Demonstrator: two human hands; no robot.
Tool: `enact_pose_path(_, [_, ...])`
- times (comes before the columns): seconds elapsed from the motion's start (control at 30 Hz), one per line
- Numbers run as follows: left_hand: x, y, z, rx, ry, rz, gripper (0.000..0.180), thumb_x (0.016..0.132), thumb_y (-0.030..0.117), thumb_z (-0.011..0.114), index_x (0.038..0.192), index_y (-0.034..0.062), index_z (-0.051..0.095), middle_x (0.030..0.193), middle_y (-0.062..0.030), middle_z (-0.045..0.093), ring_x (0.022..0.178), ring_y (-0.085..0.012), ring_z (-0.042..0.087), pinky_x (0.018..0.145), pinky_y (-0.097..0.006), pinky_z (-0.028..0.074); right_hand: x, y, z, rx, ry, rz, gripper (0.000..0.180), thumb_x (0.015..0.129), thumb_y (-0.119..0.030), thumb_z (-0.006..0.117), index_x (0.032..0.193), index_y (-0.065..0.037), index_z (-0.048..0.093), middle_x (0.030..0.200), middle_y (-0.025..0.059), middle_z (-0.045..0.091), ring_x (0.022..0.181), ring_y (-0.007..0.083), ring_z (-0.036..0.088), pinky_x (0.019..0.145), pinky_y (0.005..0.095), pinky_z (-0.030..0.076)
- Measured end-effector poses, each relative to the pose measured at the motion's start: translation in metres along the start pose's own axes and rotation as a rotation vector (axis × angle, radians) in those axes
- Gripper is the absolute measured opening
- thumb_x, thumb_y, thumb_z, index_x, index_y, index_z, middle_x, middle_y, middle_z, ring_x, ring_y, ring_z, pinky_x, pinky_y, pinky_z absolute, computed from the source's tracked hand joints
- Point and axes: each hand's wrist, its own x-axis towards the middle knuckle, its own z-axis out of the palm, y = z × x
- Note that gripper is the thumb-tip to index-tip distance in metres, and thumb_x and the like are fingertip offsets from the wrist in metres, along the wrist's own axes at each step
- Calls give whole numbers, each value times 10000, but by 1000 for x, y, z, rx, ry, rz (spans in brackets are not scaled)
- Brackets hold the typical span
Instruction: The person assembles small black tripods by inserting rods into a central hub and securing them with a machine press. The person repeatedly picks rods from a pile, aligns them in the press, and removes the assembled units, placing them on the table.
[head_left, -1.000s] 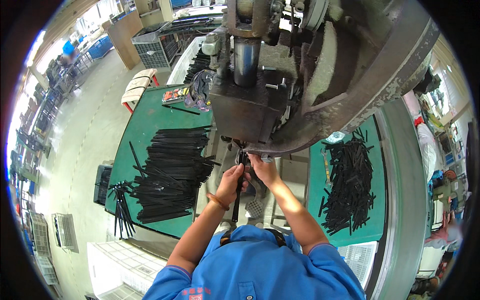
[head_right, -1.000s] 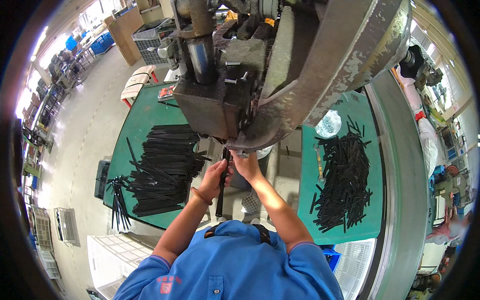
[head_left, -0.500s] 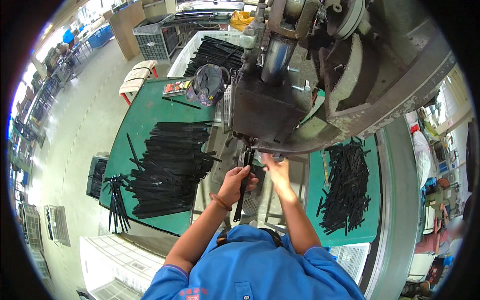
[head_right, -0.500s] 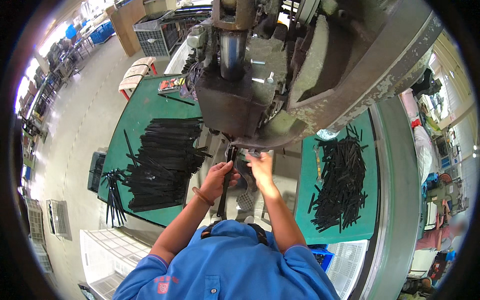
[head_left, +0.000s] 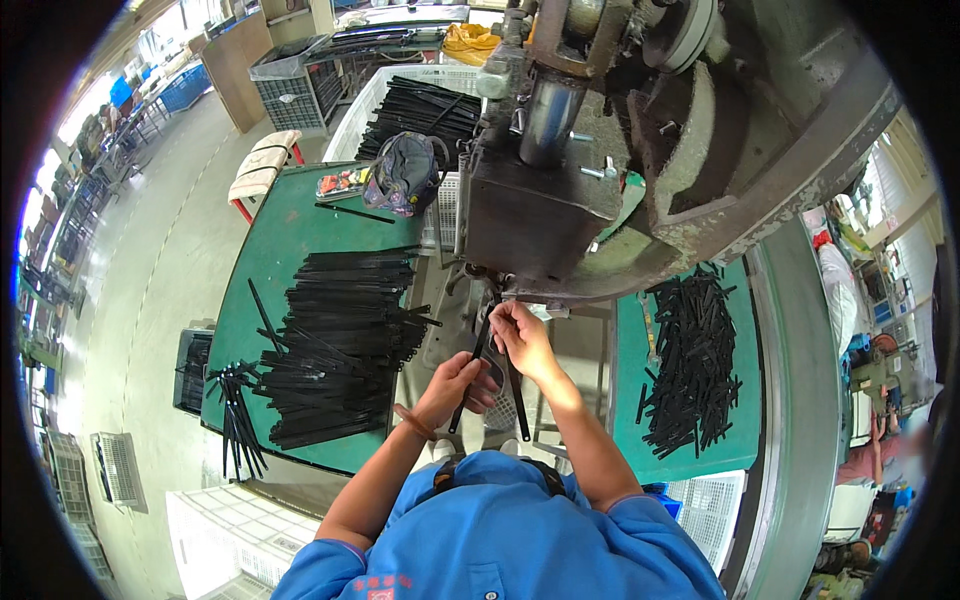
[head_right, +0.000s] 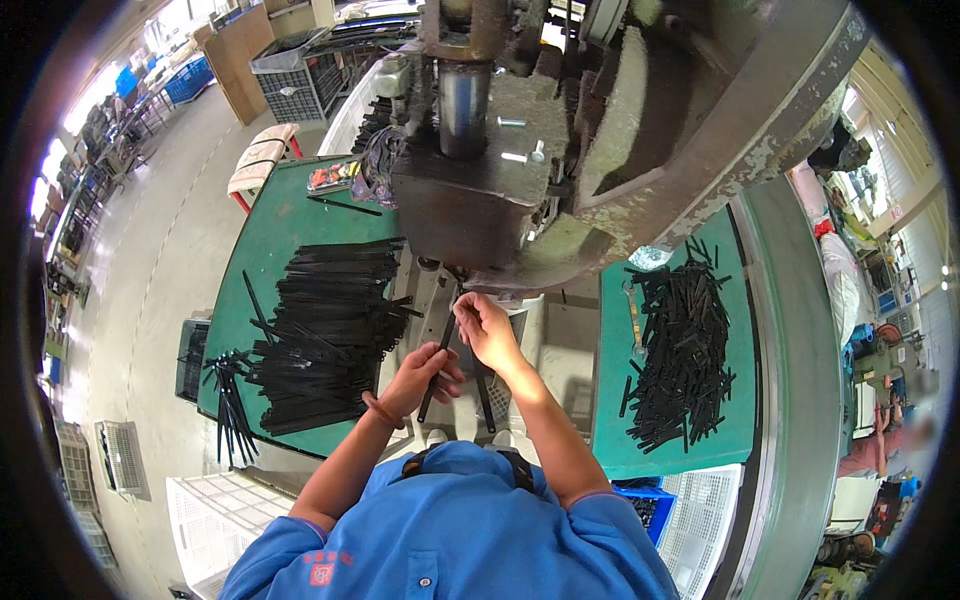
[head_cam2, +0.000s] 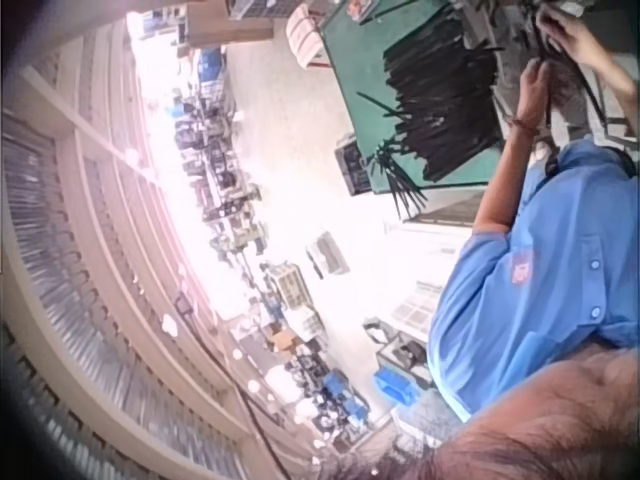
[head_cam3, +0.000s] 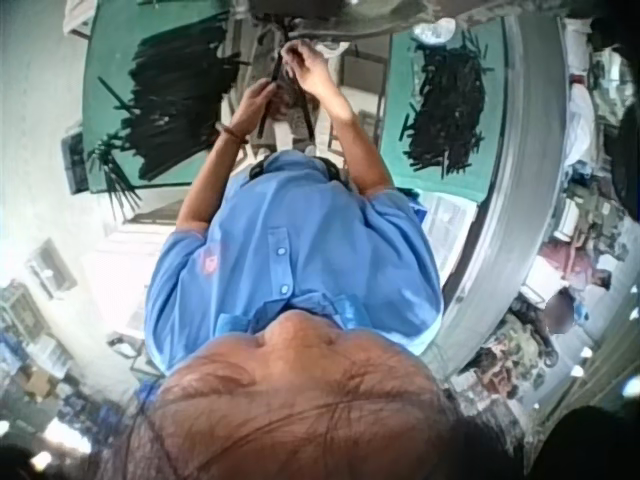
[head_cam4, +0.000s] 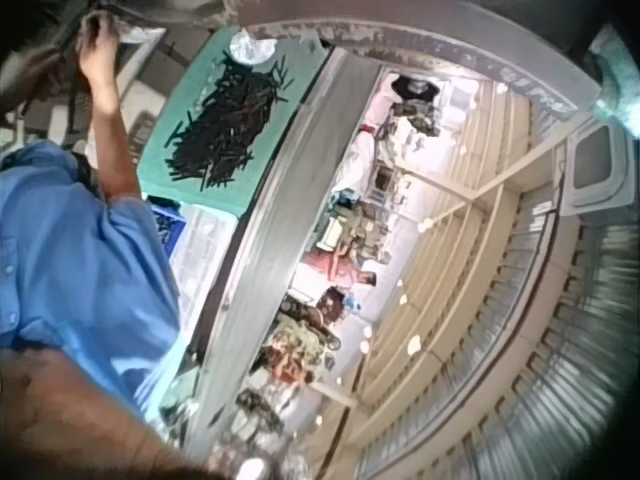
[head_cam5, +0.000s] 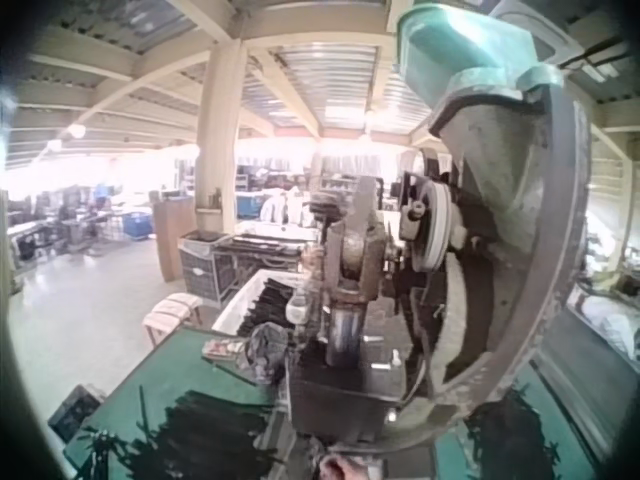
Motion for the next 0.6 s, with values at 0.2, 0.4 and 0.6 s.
enact_pose_path(0.2, [-5,3,-10,-24,-43,-3,246,985,233,399,1065,16,482,800,-96,624,575,-147,622,460,-232,483,5,4,7,152,59,187,112,936,-135,525,890,-32,524,679,-15,508,516,41,433,455,200,355])
enact_pose_path(0.4, [-9,18,-12,5,-77,-38,241,983,222,403,1067,13,488,772,-92,619,557,-141,606,456,-232,474,-29,1,10,3,146,155,73,925,-90,516,916,-26,549,708,-8,554,506,35,446,447,191,353])
enact_pose_path(0.6, [-12,25,-16,18,-100,-41,238,977,224,417,1054,18,507,768,-90,617,562,-140,602,473,-236,477,-57,8,22,137,249,151,64,922,-94,540,905,-33,538,703,-3,559,480,32,433,427,192,338])
